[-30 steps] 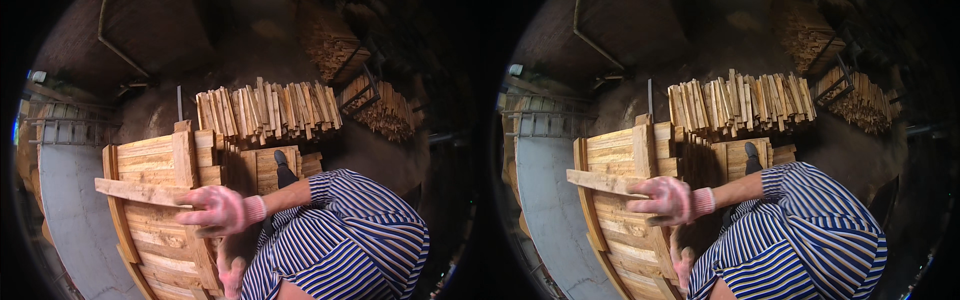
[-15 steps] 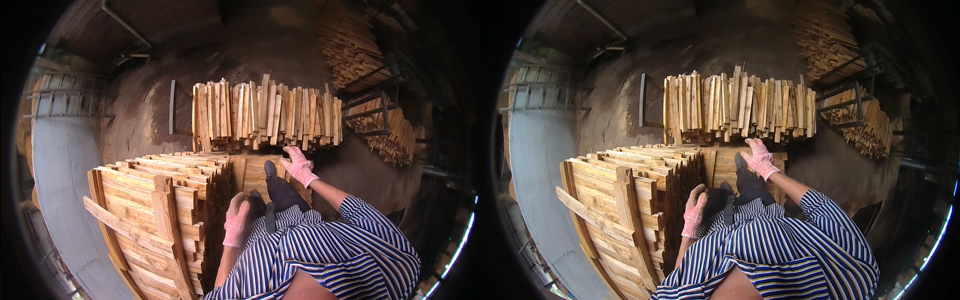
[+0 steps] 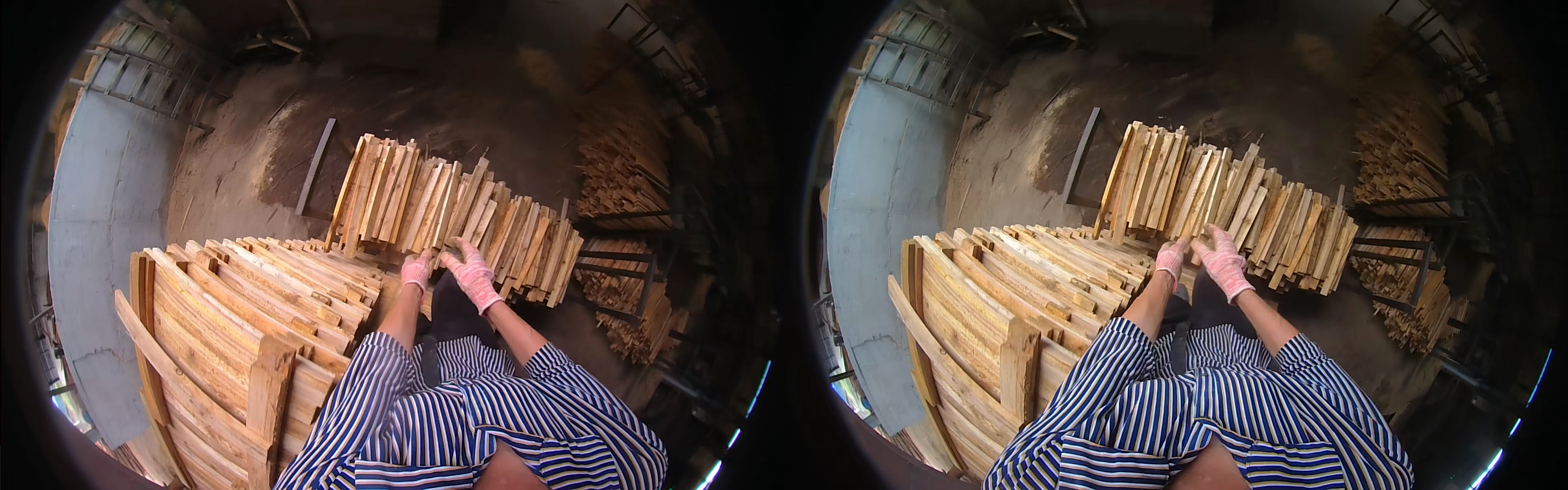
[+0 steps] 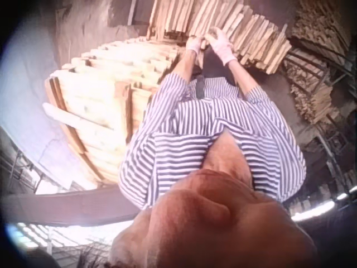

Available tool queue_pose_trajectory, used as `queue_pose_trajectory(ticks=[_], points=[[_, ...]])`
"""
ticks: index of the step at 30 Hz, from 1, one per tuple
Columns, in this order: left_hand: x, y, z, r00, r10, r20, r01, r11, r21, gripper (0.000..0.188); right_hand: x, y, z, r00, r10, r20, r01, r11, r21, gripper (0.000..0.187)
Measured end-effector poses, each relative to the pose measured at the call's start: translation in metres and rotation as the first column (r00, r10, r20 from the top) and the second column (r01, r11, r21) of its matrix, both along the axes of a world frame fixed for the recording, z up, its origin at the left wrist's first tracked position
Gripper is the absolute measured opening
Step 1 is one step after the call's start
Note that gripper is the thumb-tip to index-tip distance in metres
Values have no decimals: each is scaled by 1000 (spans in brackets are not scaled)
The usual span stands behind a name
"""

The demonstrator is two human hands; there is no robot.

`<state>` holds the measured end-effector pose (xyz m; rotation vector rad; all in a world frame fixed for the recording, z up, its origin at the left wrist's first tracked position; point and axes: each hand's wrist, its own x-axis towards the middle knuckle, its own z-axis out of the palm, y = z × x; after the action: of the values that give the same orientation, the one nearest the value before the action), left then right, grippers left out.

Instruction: The person repeatedly picks up bundles of wooden planks from a large pile and stacks them onto a growing stack. They wear pink gloves and handle the lumber by hand, lifting and placing the pieces one by one or in small groups.

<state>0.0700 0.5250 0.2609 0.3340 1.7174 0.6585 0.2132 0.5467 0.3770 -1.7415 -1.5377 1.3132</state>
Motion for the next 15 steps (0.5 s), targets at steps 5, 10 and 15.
queue_pose_trajectory(ticks=[5,10,15], points=[[-45,53,-61,978,89,-188,-83,996,42,61,24,63,-59,985,125,118,-99,973,-208,62],[-101,67,-160,941,202,-273,-236,967,-97,73,78,132,-181,904,393,171,-270,831,-486,67],[-163,64,-248,889,56,-454,-211,931,-298,79,117,193,-230,939,308,150,-135,735,-665,62]])
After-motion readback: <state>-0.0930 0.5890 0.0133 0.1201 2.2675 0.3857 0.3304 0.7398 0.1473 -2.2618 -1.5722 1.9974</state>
